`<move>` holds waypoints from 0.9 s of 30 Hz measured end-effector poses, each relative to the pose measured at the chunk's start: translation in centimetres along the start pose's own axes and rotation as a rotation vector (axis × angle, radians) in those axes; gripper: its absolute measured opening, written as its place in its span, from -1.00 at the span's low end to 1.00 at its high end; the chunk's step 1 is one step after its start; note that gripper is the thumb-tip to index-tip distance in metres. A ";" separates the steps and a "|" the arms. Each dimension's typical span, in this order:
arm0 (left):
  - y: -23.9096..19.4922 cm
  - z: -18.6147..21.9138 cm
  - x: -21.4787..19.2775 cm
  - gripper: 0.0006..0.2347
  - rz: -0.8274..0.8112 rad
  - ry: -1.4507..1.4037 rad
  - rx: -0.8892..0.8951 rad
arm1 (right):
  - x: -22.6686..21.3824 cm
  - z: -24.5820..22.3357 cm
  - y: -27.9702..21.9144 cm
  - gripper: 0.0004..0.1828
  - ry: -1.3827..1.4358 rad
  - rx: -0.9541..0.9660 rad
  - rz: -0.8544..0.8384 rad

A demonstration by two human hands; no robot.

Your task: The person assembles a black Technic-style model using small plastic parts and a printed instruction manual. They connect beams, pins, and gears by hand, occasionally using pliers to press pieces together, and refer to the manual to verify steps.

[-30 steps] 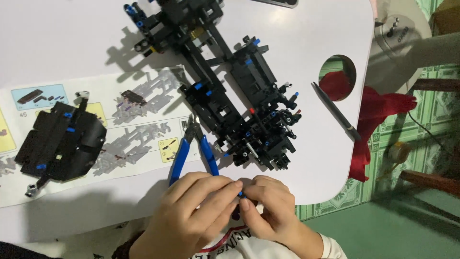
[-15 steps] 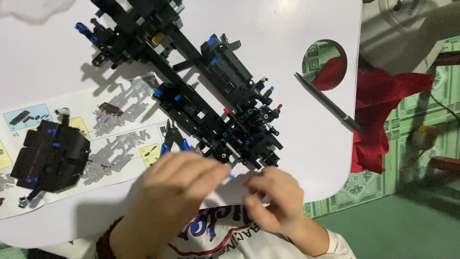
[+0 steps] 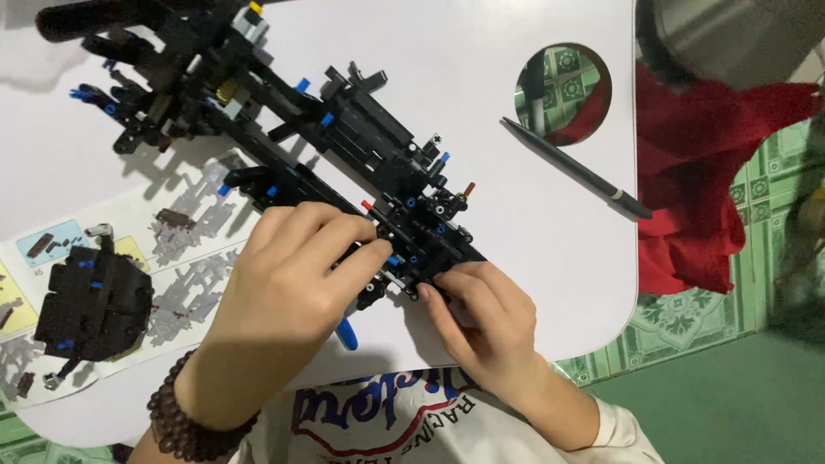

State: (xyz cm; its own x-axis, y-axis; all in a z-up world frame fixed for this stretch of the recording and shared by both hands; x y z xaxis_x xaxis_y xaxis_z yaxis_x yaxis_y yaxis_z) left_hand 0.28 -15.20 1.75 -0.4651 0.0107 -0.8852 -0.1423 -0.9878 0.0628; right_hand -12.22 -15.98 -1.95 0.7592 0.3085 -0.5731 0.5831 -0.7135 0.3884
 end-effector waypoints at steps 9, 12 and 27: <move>0.5 -1.1 1.2 -0.80 -0.064 -0.106 0.012 | 0.1 0.3 0.0 -0.92 0.046 -0.024 -0.026; 0.6 -1.2 1.4 -0.76 -0.090 -0.150 0.059 | 0.3 0.5 -0.2 -0.91 0.050 -0.035 -0.021; 1.7 0.7 2.2 -0.78 -0.293 0.186 0.199 | 0.5 0.6 -0.4 -0.91 0.053 -0.039 -0.042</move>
State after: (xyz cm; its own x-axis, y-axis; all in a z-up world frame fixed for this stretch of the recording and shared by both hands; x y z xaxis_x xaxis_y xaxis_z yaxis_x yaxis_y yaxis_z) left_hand -1.65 -16.73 0.21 -0.2161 0.2415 -0.9460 -0.4204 -0.8975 -0.1331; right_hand -12.27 -15.93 -2.87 0.7478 0.3712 -0.5504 0.6245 -0.6747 0.3934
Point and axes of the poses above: each hand's wrist, its own y-axis towards the middle knuckle, its own x-axis out of the palm, z = x × y, the point moved 9 cm from there along y, towards the middle knuckle, and after that the axes turned 9 degrees about -x, right-handed, at the moved point
